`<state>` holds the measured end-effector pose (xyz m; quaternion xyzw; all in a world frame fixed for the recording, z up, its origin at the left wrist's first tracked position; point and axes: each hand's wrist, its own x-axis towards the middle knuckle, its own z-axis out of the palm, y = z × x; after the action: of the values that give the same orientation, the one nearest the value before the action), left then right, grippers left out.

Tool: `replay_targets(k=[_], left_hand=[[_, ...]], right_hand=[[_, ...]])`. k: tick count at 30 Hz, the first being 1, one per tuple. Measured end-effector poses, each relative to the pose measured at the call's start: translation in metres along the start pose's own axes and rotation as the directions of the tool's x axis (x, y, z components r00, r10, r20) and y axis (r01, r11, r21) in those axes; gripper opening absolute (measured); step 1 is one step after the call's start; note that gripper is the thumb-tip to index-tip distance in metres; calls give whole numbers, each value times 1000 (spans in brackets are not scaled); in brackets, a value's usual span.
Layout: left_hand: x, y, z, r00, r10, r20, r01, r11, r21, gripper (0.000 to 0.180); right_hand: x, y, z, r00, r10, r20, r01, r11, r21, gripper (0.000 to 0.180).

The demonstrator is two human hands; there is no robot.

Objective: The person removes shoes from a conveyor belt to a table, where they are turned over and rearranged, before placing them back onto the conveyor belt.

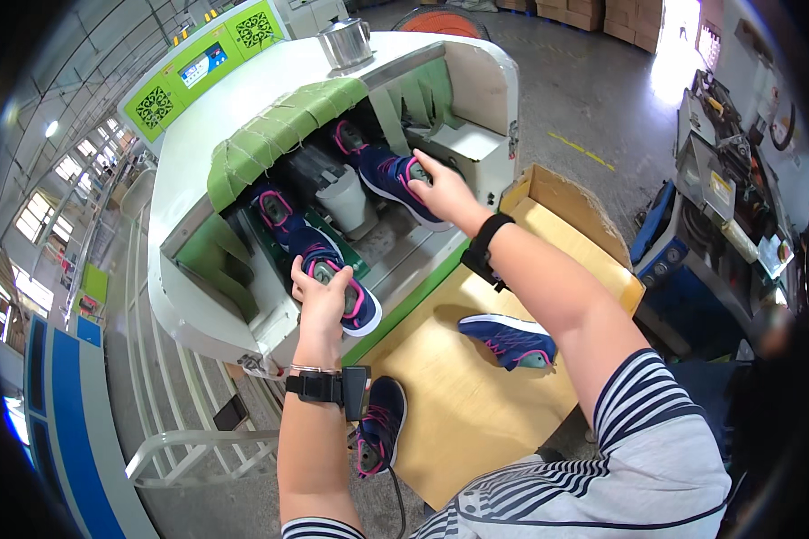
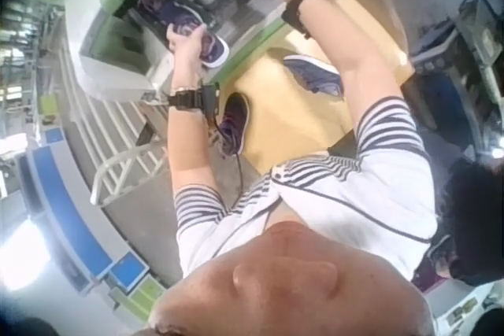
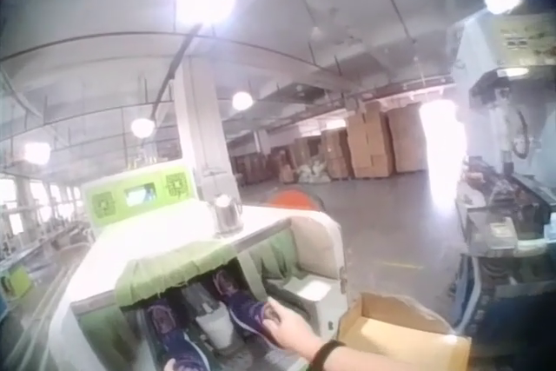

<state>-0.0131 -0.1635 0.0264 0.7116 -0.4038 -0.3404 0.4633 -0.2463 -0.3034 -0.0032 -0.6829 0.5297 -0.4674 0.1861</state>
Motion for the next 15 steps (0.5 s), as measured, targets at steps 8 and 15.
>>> replay_targets(k=[8,15], left_hand=[[19,-2,-11,998,58,-30,-57,998,38,98],[37,-44,-37,938,296,-178,-328,925,-190,85]], right_hand=[[17,-5,14,995,-88,46,84,993,79,69],[-76,12,-22,997,-70,25,60,961,270,69]])
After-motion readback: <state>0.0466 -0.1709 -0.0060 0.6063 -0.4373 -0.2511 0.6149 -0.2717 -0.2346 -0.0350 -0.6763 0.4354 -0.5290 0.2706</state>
